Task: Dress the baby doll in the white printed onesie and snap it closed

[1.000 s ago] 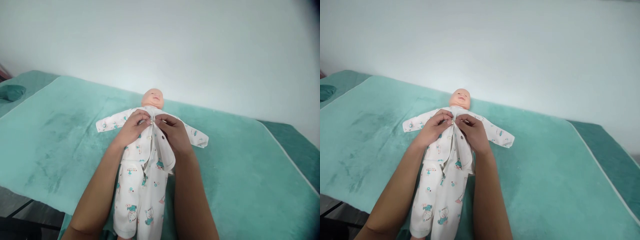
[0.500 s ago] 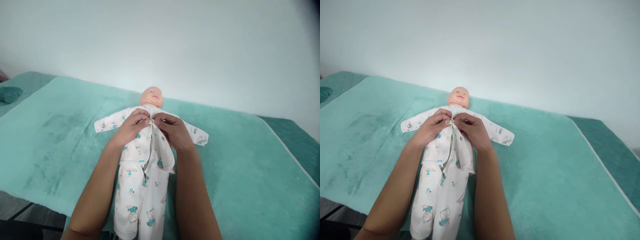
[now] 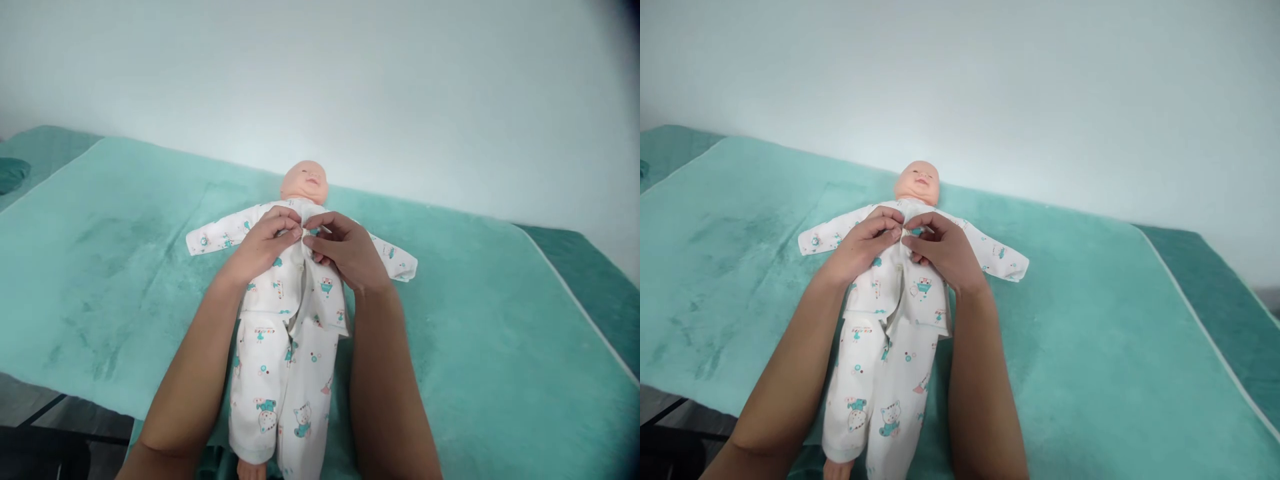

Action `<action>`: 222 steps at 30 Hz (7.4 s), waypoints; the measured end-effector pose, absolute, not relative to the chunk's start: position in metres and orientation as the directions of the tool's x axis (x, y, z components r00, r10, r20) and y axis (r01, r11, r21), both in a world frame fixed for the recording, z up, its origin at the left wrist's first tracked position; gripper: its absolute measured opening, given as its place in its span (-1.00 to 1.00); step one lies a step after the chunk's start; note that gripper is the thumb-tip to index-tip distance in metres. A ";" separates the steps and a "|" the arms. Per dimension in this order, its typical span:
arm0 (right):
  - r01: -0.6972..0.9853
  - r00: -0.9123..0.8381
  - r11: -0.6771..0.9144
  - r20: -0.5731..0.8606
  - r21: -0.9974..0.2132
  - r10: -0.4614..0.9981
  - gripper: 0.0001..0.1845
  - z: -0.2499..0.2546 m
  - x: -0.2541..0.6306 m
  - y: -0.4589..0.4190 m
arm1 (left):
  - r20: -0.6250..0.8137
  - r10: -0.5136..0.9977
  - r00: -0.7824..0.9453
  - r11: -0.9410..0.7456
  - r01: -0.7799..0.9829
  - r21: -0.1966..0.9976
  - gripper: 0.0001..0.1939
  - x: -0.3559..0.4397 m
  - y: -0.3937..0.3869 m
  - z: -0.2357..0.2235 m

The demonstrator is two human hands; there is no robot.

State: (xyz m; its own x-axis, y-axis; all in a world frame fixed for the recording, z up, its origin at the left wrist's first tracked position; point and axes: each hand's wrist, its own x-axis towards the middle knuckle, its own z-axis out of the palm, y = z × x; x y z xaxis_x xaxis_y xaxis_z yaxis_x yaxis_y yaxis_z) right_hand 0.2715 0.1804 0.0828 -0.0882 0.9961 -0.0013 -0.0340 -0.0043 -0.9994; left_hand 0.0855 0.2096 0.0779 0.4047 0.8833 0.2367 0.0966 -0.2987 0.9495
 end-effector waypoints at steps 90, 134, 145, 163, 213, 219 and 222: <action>0.348 -0.019 -0.048 -0.058 -0.936 0.998 -0.81 0.096 0.268 0.126 | 0.163 0.742 0.650 -0.476 0.339 0.811 -0.88 0.065 0.191 0.101; 0.169 -0.068 0.052 0.042 -0.984 0.997 -0.80 0.088 0.256 0.129 | 0.104 0.802 0.588 -0.212 0.116 0.970 -0.80 0.069 0.191 0.099; 0.143 -0.088 0.029 0.017 -0.989 0.996 -0.76 0.087 0.257 0.128 | 0.146 0.781 0.608 -0.237 0.072 0.969 -0.84 0.065 0.192 0.095; 0.113 -0.119 0.024 0.011 -0.993 0.993 -0.68 0.088 0.257 0.128 | 0.125 0.776 0.618 -0.186 0.035 0.982 -0.81 0.063 0.195 0.095; 0.560 0.571 -0.145 0.253 -0.816 0.781 -0.53 -0.001 0.363 0.169 | 0.423 0.904 -0.062 -0.109 0.923 0.369 -0.55 -0.009 0.201 0.016; 0.867 0.294 -0.125 0.292 -0.483 0.910 -0.42 -0.014 0.390 0.152 | 0.322 0.947 -0.013 -0.082 0.957 0.278 -0.58 -0.051 0.205 0.018; 0.894 0.276 -0.143 0.271 -0.424 0.922 -0.41 -0.016 0.398 0.144 | 0.402 0.914 -0.047 -0.082 0.952 0.296 -0.58 -0.052 0.214 0.016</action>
State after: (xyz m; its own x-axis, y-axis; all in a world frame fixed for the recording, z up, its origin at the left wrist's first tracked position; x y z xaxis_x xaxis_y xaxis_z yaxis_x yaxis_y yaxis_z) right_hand 0.3975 0.1439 -0.0161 0.2763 0.9220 0.2713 0.8942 -0.1432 -0.4241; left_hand -0.0518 0.2135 0.0160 -0.0465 0.9144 0.4022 0.9517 -0.0817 0.2959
